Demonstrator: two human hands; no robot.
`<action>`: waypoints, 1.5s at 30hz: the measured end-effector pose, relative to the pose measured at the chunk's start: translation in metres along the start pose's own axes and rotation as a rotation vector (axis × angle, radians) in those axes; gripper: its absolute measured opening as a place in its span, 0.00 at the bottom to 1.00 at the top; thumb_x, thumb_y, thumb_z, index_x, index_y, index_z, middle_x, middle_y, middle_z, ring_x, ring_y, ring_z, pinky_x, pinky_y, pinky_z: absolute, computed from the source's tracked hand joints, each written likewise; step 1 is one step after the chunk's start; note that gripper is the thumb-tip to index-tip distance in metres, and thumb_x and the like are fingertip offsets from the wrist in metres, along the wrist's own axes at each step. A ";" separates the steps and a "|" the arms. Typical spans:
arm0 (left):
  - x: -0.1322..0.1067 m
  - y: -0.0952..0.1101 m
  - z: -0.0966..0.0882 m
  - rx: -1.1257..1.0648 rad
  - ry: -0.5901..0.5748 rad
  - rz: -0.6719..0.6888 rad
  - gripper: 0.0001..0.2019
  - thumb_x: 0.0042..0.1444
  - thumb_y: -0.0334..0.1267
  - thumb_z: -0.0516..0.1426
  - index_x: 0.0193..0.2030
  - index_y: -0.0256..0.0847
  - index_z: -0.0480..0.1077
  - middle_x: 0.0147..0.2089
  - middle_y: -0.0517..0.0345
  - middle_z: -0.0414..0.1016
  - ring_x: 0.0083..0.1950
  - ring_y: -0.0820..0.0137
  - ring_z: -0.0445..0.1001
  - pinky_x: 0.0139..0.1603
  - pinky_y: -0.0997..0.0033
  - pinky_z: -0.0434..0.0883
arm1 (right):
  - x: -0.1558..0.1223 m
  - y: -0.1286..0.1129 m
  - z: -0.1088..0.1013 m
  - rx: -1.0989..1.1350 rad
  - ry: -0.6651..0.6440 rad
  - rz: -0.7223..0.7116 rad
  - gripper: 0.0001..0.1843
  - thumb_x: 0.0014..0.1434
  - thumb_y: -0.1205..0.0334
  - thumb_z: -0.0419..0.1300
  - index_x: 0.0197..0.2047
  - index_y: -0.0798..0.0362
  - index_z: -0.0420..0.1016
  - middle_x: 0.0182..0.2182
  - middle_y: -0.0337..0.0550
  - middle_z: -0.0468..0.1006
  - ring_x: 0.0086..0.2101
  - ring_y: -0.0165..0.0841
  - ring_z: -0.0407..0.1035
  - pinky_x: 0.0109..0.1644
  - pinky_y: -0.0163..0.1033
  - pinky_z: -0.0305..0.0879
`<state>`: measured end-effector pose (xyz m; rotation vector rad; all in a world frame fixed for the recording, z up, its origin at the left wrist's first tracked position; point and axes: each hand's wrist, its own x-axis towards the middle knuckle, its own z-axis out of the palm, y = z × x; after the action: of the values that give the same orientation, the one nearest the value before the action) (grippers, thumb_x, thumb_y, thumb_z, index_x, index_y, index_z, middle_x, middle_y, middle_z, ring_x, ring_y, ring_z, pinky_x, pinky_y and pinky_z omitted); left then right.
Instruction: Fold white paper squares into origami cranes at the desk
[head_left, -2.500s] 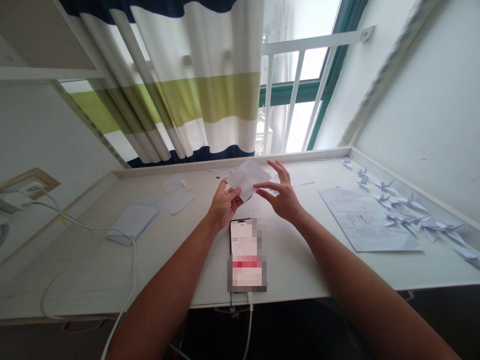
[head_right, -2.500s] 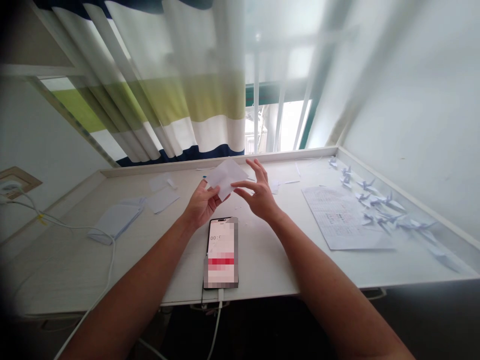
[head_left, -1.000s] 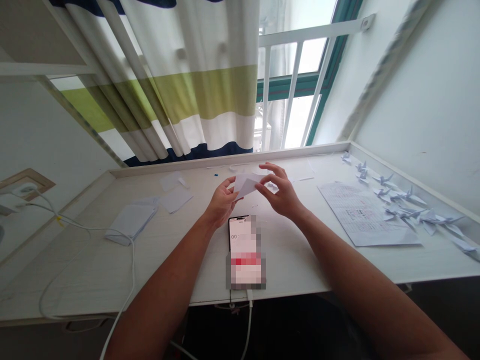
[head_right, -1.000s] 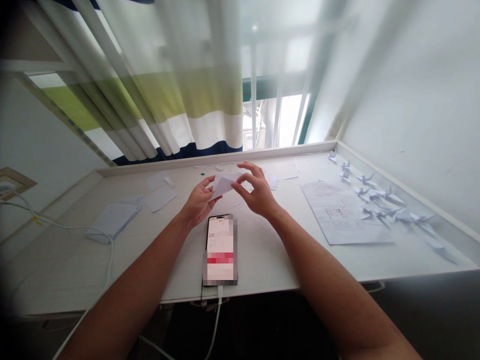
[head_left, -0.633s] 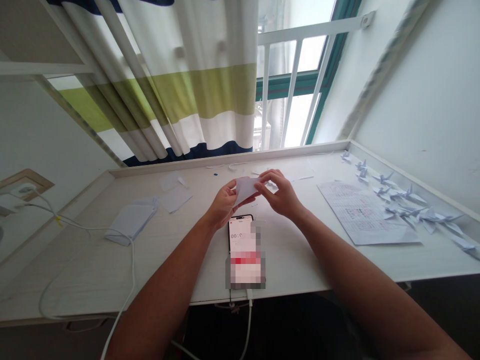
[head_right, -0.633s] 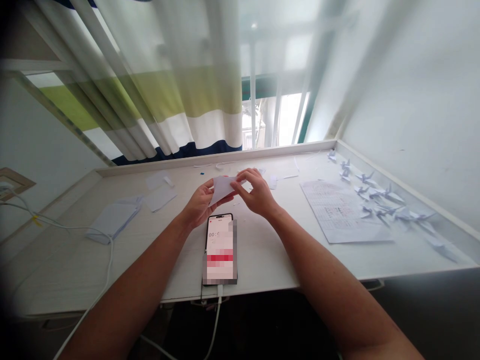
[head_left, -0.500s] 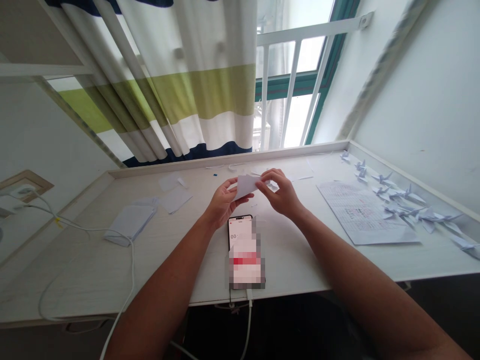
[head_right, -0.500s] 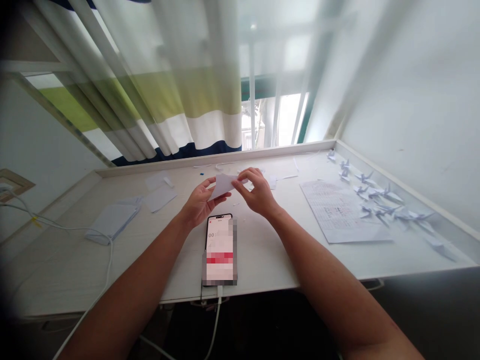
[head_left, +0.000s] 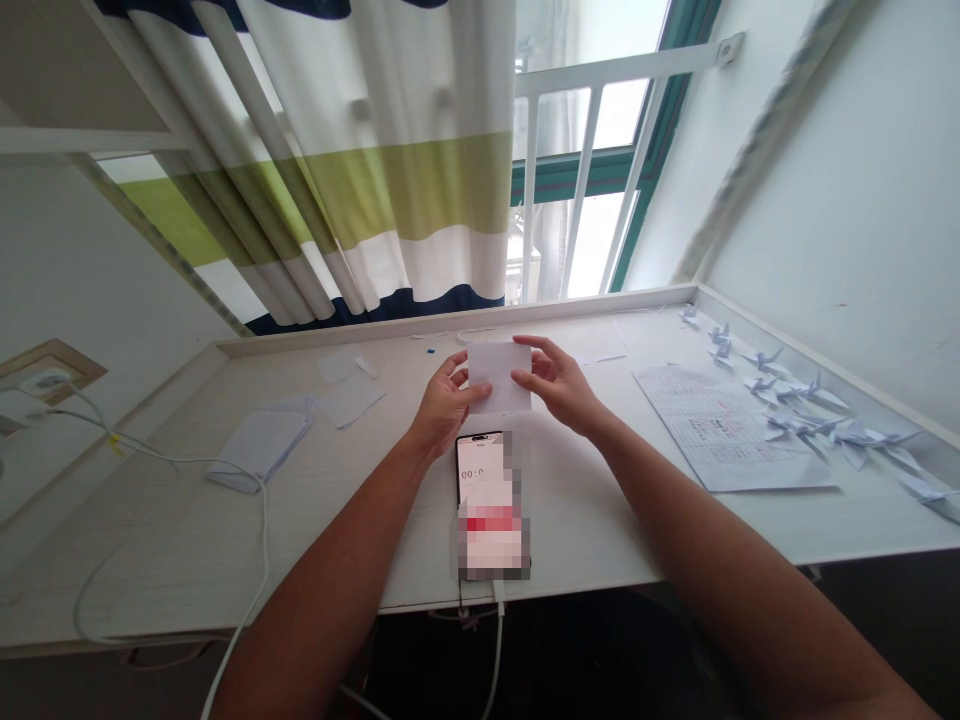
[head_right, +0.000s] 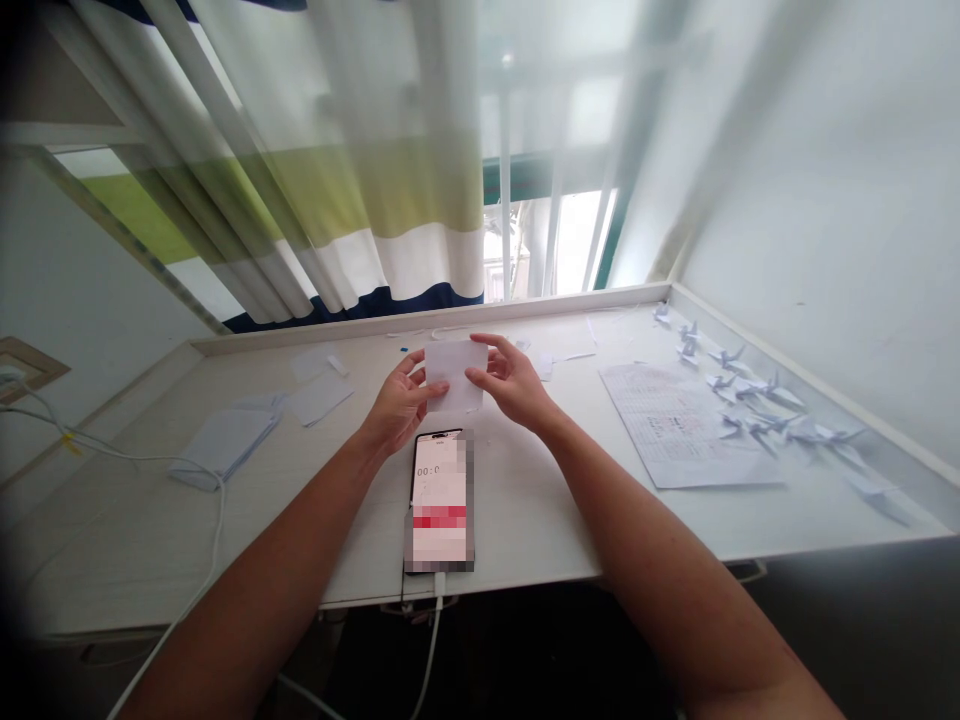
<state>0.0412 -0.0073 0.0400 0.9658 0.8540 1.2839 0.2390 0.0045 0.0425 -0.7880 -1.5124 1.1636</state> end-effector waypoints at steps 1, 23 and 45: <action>0.001 -0.002 0.000 -0.005 0.025 0.024 0.33 0.45 0.30 0.73 0.58 0.42 0.69 0.49 0.53 0.81 0.48 0.64 0.81 0.54 0.60 0.76 | 0.000 0.001 0.001 0.042 -0.025 0.019 0.36 0.58 0.50 0.73 0.66 0.44 0.67 0.42 0.45 0.82 0.43 0.44 0.78 0.48 0.54 0.78; 0.006 0.005 -0.016 0.127 -0.029 -0.124 0.22 0.47 0.46 0.74 0.45 0.36 0.79 0.41 0.50 0.83 0.37 0.66 0.80 0.33 0.68 0.81 | 0.000 -0.005 -0.008 -0.318 -0.021 -0.163 0.12 0.61 0.65 0.59 0.46 0.48 0.80 0.44 0.45 0.79 0.47 0.41 0.73 0.49 0.50 0.72; 0.012 -0.006 -0.016 0.053 0.018 0.068 0.28 0.43 0.50 0.76 0.48 0.36 0.80 0.41 0.47 0.87 0.43 0.59 0.84 0.46 0.61 0.78 | -0.002 -0.004 -0.008 -0.538 -0.128 -0.234 0.07 0.67 0.52 0.64 0.41 0.42 0.83 0.53 0.46 0.71 0.58 0.49 0.65 0.66 0.67 0.63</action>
<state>0.0303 0.0057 0.0291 1.0341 0.8794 1.3356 0.2475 0.0030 0.0460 -0.8671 -2.0040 0.6448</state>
